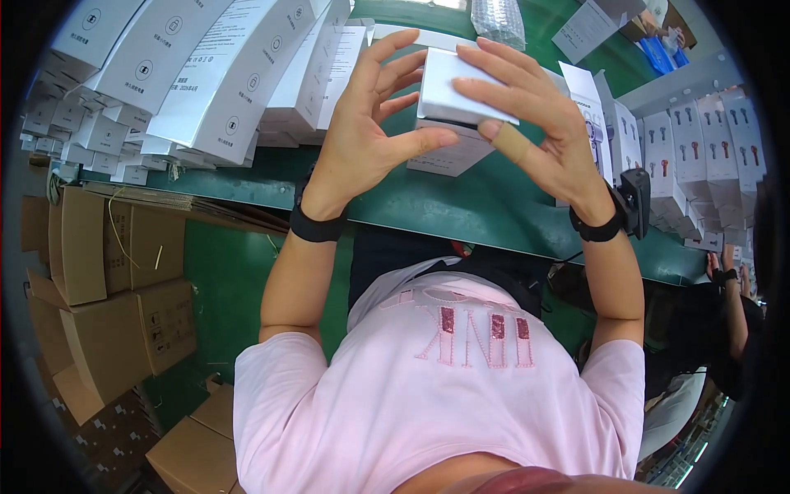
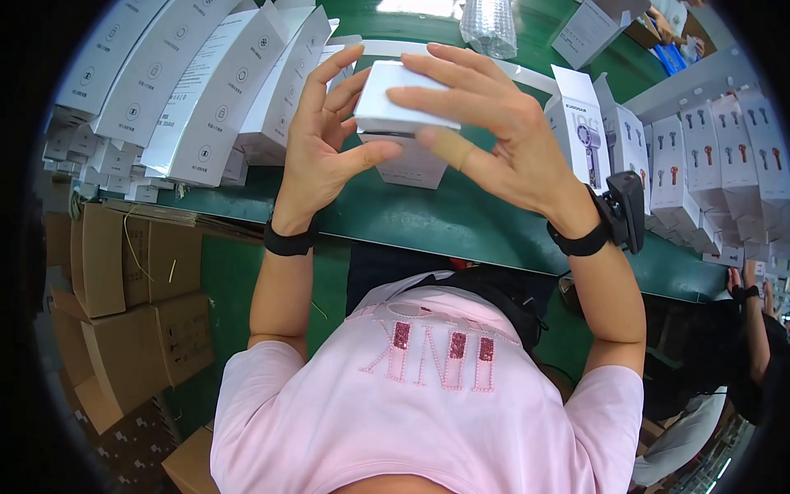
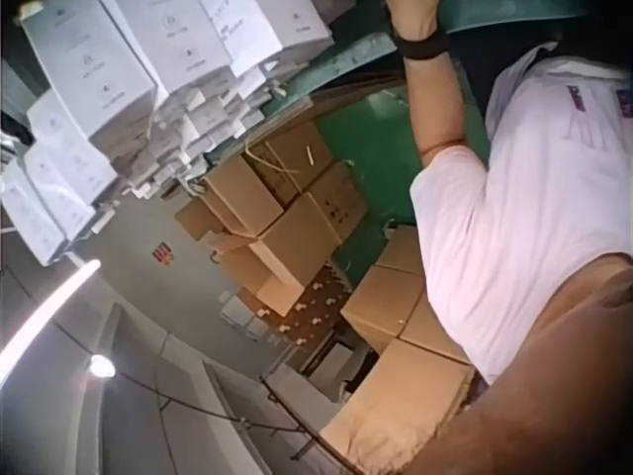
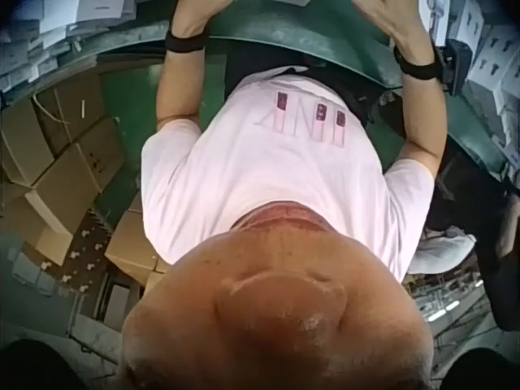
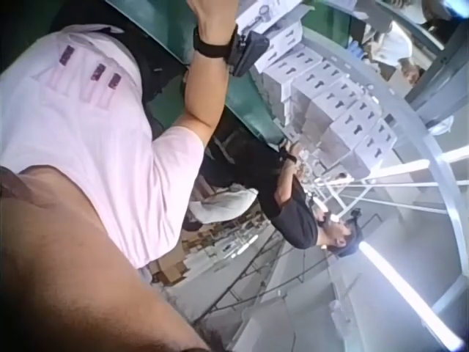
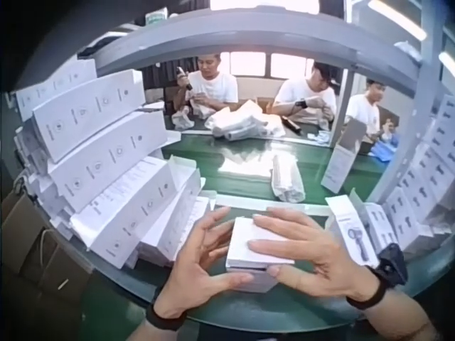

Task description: Packing small electronic items wrapped in bubble wrap into cardboard boxes and stacking them on an assembly line.

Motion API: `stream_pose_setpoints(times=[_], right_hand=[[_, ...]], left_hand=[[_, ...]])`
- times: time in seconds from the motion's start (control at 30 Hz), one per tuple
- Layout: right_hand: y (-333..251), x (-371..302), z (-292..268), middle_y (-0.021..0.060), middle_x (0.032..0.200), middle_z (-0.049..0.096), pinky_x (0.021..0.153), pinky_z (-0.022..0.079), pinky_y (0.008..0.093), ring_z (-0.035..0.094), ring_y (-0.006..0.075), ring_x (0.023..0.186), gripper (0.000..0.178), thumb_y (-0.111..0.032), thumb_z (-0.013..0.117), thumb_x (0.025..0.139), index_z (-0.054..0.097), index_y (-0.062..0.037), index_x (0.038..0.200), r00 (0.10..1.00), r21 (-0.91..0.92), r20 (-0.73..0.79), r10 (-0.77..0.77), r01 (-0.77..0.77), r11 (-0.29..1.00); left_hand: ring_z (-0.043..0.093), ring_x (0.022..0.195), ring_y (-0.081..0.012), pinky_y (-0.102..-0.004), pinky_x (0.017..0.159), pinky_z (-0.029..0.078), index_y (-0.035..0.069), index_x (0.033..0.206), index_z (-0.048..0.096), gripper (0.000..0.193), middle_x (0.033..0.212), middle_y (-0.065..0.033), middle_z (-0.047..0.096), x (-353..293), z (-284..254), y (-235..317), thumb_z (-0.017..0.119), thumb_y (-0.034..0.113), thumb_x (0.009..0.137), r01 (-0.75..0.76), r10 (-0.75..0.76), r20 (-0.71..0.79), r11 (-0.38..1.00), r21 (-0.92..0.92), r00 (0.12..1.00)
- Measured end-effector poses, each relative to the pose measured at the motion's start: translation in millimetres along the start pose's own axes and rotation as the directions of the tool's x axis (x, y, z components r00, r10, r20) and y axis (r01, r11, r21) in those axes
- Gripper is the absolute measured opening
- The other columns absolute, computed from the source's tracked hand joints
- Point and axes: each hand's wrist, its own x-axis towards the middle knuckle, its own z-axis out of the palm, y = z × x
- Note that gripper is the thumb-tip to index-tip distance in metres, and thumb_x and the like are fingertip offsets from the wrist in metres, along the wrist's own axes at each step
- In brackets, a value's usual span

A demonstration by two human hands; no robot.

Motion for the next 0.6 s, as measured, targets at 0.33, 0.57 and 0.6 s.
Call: stream_pose_setpoints(times=[0.33, 0.57, 0.6], right_hand=[[-10, -3, 3, 0.016, 0.142, 0.049, 0.106, 0.038, 0.0463, 0.044, 0.0387, 0.13, 0.039, -0.021, 0.065, 0.087, 0.065, -0.0171, 0.126, 0.994, -0.23, 0.092, -0.054, 0.074, 0.97], [-15, -10, 5, 0.0215, 0.151, 0.033, 0.109, 0.033, 0.0492, 0.035, 0.0426, 0.136, 0.06, -0.025, 0.078, 0.074, 0.06, -0.0208, 0.131, 0.998, -0.278, 0.035, -0.046, 0.054, 0.959], [-9, -14, 9, 0.0223, 0.153, 0.028, 0.112, 0.03, 0.0482, 0.031, 0.0432, 0.139, 0.064, -0.022, 0.079, 0.073, 0.058, -0.0195, 0.133, 0.999, -0.201, 0.011, -0.032, 0.034, 0.979]], left_hand=[[0.051, 0.126, -0.0188, -0.0395, 0.103, 0.043, 0.013, 0.135, 0.053, 0.07, 0.137, -0.0028, 0.053, 0, -5, 4, 0.083, 0.011, 0.073, 0.004, -0.007, 0.081, 0.999, 0.037, 0.997], [0.049, 0.127, -0.0196, -0.0373, 0.103, 0.043, 0.008, 0.137, 0.05, 0.069, 0.138, -0.0051, 0.051, 1, 1, 9, 0.079, 0.002, 0.075, 0.03, -0.034, 0.047, 0.996, 0.082, 0.998], [0.049, 0.127, -0.0196, -0.0373, 0.103, 0.043, 0.008, 0.137, 0.05, 0.069, 0.138, -0.0051, 0.051, 2, 4, 10, 0.079, 0.002, 0.075, 0.009, -0.016, 0.089, 0.997, 0.079, 0.996]])
